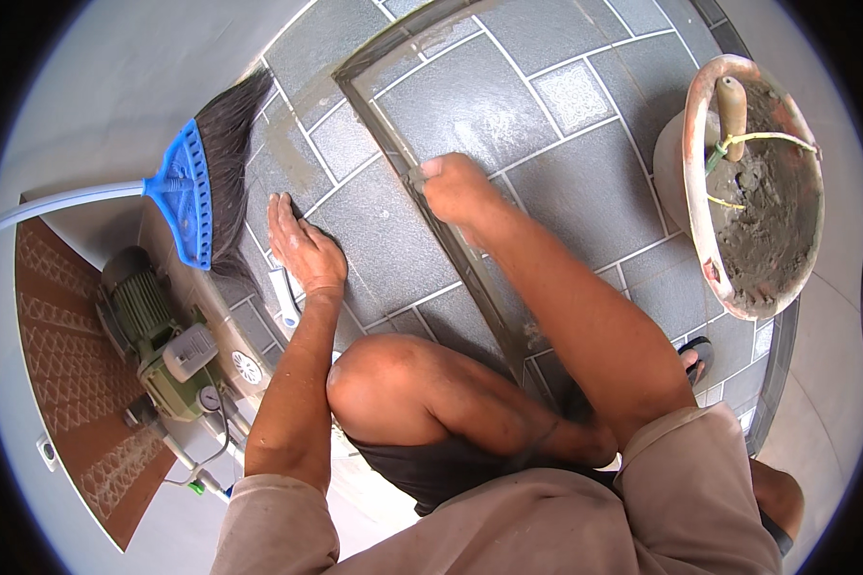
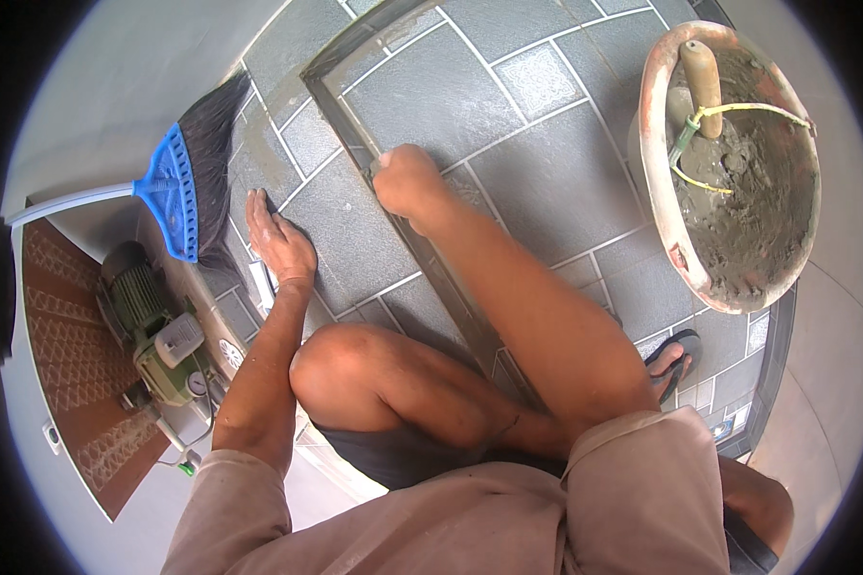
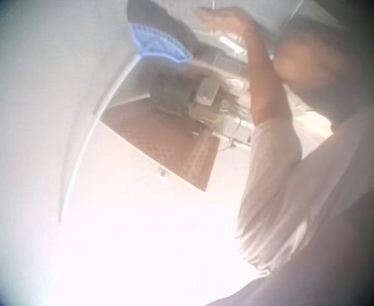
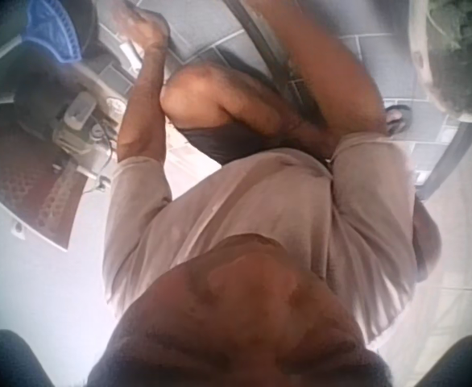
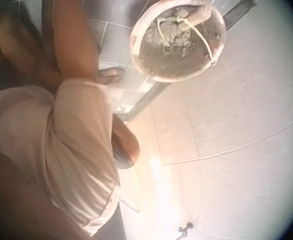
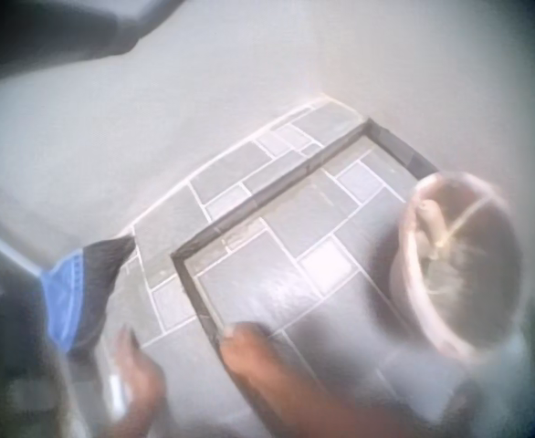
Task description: The person sits on a tiled floor and applies grout into the gaps between tiles using a small tool. They repeatedly scoop grout from a bucket and press it into the joints, smoothing the surface. The person briefly stands to move a mop and a bucket before resuming the grouting work.
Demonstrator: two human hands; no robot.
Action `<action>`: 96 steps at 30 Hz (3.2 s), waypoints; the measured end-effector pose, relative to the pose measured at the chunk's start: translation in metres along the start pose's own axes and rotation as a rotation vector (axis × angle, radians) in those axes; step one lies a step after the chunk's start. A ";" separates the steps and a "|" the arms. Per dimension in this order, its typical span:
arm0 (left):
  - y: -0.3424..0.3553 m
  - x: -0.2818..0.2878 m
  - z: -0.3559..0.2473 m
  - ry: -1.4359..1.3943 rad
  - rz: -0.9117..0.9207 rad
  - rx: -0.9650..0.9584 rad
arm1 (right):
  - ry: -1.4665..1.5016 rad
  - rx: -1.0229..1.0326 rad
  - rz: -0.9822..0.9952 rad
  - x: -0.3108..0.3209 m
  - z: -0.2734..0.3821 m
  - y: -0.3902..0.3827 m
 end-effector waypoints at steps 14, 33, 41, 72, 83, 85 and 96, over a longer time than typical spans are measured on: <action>0.000 0.000 -0.001 0.039 0.020 0.006 | -0.397 0.717 -0.384 -0.016 -0.002 -0.010; 0.000 0.001 -0.004 0.015 -0.009 -0.036 | -0.284 0.828 -0.143 0.002 -0.062 -0.050; 0.002 0.002 -0.007 0.019 0.010 -0.013 | -0.096 0.578 -0.200 0.020 -0.034 -0.030; 0.002 0.000 -0.006 0.010 0.016 -0.027 | -0.196 1.046 -0.231 -0.003 0.019 0.012; 0.002 -0.001 -0.005 0.000 0.005 -0.044 | -0.229 0.849 -0.066 0.014 -0.063 -0.067; 0.002 0.000 -0.005 -0.003 0.004 -0.042 | -0.273 0.823 -0.042 0.017 -0.075 -0.081; 0.003 0.000 -0.006 -0.001 0.009 -0.010 | 0.090 0.602 -0.132 0.014 -0.006 0.003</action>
Point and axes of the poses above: each hand's wrist, its own y-axis towards the middle knuckle, its own x-axis out of the back of the hand, z = x × y, the point moved 7 cm from there along y, towards the middle knuckle, and after that the axes turned 2 degrees about -z, right-handed, at the moved point
